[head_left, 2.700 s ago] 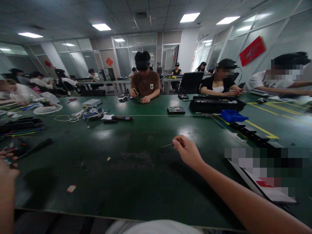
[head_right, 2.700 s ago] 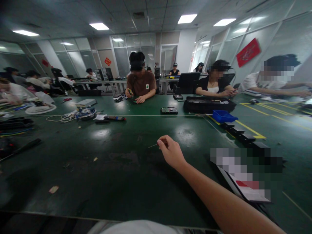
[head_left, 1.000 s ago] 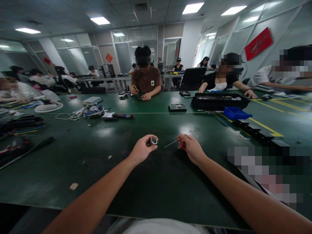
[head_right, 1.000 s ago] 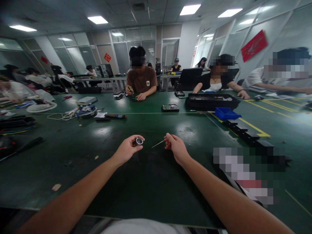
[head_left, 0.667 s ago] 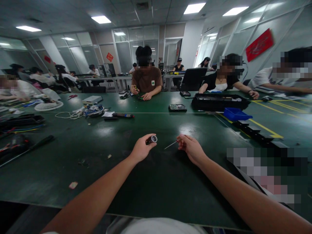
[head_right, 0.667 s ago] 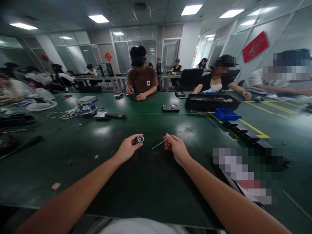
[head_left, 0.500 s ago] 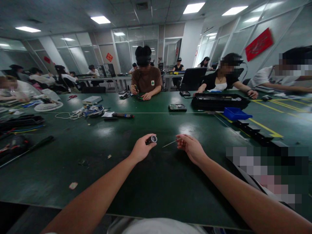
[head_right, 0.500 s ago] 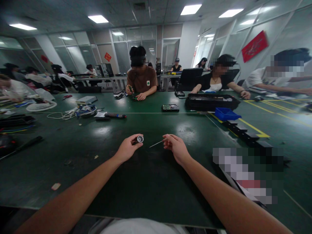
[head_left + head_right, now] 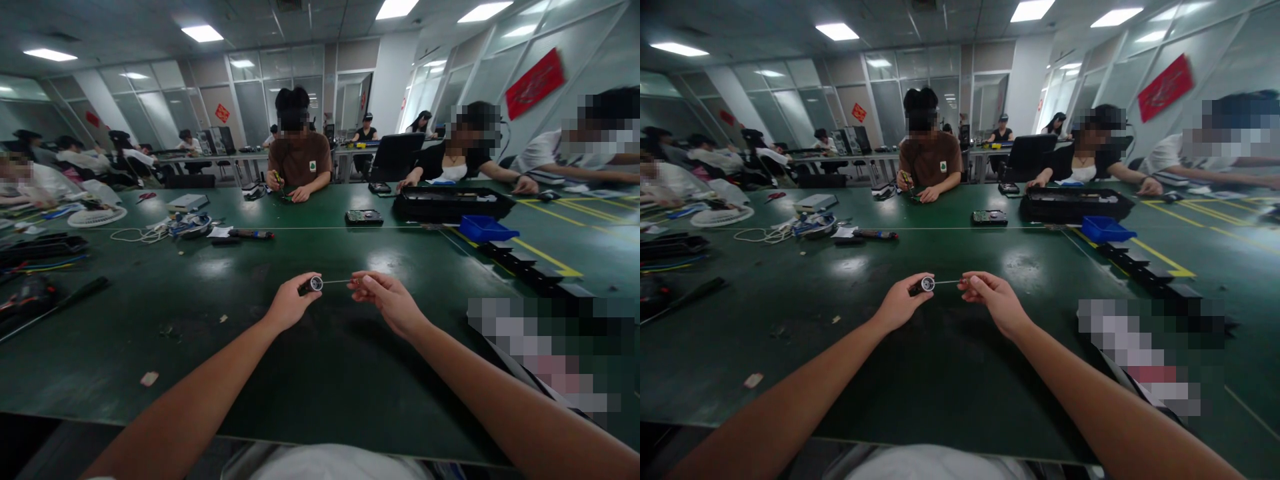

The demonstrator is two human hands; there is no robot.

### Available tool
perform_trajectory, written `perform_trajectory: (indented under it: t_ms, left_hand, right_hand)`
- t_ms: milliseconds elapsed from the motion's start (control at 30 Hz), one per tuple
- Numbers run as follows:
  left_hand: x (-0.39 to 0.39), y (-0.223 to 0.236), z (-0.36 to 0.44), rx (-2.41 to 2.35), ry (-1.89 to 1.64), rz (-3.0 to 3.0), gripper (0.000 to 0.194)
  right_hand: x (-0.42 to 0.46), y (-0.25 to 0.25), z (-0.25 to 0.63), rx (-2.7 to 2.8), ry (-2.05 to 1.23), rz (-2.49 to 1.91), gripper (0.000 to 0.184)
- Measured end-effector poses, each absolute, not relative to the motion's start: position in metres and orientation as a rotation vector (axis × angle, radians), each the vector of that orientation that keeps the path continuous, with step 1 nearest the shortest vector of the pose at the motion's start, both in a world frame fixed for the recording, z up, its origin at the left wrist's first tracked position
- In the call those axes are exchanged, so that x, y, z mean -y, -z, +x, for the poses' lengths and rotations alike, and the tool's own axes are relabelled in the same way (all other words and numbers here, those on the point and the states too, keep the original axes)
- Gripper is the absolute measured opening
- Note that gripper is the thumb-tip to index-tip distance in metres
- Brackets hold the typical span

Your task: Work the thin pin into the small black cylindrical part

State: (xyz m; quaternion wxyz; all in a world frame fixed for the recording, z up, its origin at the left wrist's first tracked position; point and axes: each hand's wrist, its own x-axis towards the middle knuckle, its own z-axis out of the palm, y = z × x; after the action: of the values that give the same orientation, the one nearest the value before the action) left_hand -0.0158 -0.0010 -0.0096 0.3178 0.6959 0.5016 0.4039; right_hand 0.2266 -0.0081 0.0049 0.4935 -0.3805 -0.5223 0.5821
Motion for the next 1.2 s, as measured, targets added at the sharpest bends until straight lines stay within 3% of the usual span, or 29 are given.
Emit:
perform_trajectory:
  t_ms: [200, 467, 667, 833, 1200]
  left_hand:
    - [0.002, 0.012, -0.017, -1.296, -1.057, 1.936, 0.042]
    - [0.009, 0.002, -0.015, -1.268, -1.022, 2.061, 0.04]
    - [0.008, 0.004, -0.013, -1.276, -0.996, 2.106, 0.041]
    - [0.006, 0.007, -0.012, -1.281, -0.97, 2.137, 0.041]
    - [0.006, 0.007, -0.011, -1.289, -0.952, 2.167, 0.04]
  right_hand:
    - [0.011, -0.007, 0.224, 1.466, -1.218, -0.997, 0.037]
    - [0.031, -0.024, 0.22, 1.808, -0.57, -1.297, 0.031]
    - [0.035, -0.025, 0.217, 1.893, -0.585, -1.126, 0.018]
    - [0.034, -0.026, 0.215, 1.908, -0.529, -1.272, 0.033]
    - [0.038, -0.028, 0.212, 1.881, -0.514, -1.267, 0.029]
